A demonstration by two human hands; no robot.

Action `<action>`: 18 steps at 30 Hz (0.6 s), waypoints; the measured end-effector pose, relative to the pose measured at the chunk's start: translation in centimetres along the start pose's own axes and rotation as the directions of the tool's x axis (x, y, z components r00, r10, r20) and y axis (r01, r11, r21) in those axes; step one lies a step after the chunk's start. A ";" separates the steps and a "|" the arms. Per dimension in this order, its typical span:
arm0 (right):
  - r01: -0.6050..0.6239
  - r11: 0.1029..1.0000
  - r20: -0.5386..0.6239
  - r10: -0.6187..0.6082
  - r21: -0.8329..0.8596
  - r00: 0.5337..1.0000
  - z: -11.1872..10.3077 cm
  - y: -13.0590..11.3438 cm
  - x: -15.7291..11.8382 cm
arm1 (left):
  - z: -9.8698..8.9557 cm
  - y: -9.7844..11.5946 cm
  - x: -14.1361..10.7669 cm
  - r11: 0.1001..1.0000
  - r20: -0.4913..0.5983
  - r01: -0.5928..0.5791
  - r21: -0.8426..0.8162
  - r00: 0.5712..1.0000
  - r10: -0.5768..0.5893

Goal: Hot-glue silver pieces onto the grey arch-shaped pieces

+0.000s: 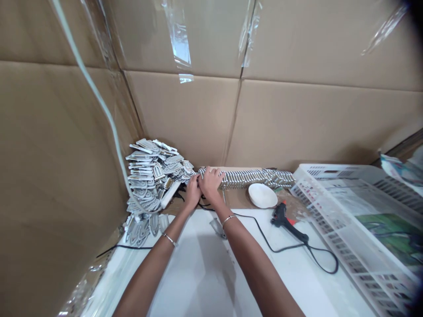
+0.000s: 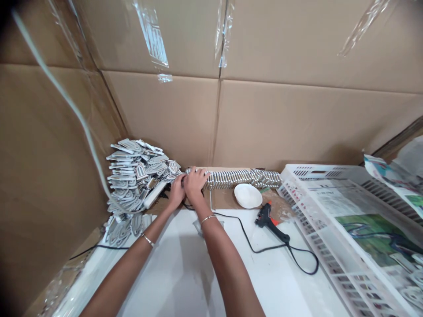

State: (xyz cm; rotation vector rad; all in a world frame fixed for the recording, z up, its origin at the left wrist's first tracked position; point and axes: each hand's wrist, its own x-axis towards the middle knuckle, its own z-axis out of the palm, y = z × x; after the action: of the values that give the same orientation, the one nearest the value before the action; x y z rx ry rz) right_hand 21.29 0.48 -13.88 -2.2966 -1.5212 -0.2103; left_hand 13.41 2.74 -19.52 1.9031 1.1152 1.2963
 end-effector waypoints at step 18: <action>-0.128 0.969 0.275 0.067 0.212 0.959 -3.6 1.5 1.9 | -0.6 -0.5 0.2 0.999 0.078 0.043 -0.015 0.996 -0.042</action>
State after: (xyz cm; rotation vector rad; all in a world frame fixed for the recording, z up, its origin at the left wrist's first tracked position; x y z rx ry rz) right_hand 23.68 0.21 -10.26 -2.2740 -1.4599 0.2981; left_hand 12.74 3.21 -19.62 1.8910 1.0968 1.1946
